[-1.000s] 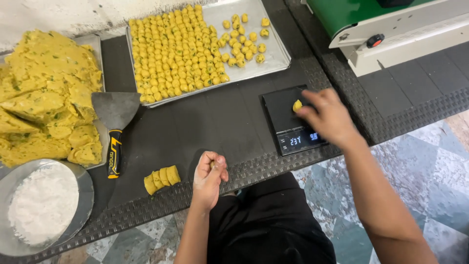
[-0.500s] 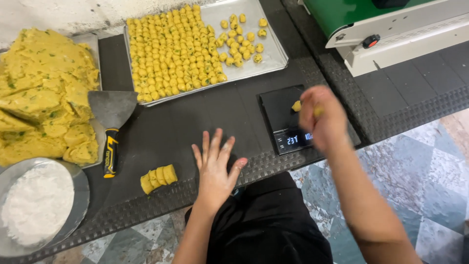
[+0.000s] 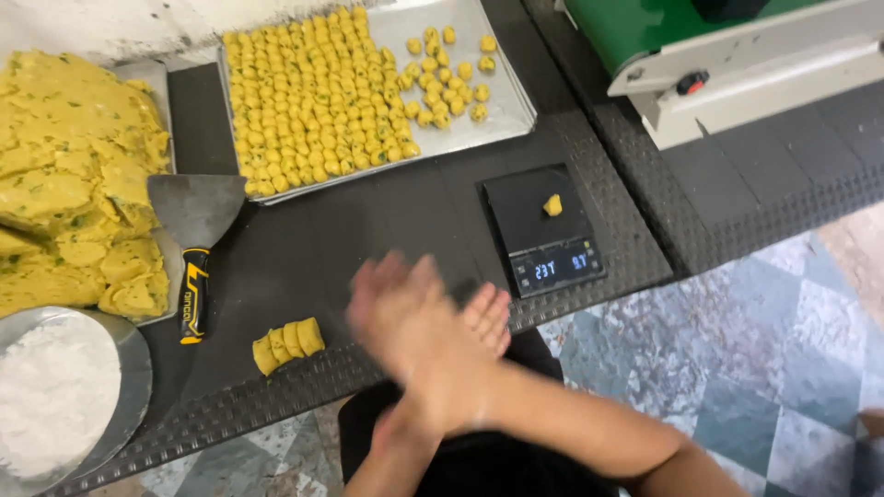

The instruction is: Rolling small portions of dough into balls and weighing them on a digital scale for portion control.

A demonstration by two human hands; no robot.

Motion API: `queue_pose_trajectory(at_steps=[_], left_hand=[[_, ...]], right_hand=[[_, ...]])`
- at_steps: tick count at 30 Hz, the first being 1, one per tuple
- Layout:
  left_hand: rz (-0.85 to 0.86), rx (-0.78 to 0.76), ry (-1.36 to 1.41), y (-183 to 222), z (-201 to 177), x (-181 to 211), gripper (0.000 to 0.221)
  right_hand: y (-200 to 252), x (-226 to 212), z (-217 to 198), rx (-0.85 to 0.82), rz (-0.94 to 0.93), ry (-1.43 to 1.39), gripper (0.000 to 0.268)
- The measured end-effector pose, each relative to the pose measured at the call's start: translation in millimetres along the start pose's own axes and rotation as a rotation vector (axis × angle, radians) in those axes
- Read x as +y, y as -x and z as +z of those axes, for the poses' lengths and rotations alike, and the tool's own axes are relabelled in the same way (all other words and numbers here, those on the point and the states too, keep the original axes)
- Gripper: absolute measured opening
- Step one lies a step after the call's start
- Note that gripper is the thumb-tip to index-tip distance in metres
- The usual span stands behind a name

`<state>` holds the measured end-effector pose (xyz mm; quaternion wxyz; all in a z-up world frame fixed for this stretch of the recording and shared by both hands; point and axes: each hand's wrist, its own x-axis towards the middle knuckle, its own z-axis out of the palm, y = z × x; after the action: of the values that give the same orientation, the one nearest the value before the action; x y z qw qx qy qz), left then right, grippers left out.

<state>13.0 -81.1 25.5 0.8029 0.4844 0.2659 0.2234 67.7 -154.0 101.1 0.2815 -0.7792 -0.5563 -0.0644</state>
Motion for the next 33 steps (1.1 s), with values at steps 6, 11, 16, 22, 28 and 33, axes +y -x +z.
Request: queue_pose_trajectory(at_steps=[6, 11, 16, 22, 28, 33], left_hand=[[-0.255, -0.705, 0.928, -7, -3, 62, 0.075], [-0.413, -0.810, 0.574, -6, -4, 36, 0.106], [-0.626, -0.464, 0.434, -28, -20, 55, 0.071], [-0.222, -0.689, -0.109, -93, 20, 46, 0.048], [0.734, -0.443, -0.787, -170, 84, 60, 0.065], [-0.055, -0.534, 0.010, -99, 70, 35, 0.069]], right_hand=[[-1, -3, -2, -0.020, -0.019, 0.023, 0.111], [5, -28, -4, -0.141, -0.088, -0.048, 0.113], [27, 77, -16, 0.017, 0.087, 0.174, 0.078], [86, 206, -35, 0.099, 0.440, 0.845, 0.033], [86, 198, -31, 0.313, 0.419, 0.630, 0.029], [53, 108, -33, 0.402, 0.466, 0.101, 0.024]])
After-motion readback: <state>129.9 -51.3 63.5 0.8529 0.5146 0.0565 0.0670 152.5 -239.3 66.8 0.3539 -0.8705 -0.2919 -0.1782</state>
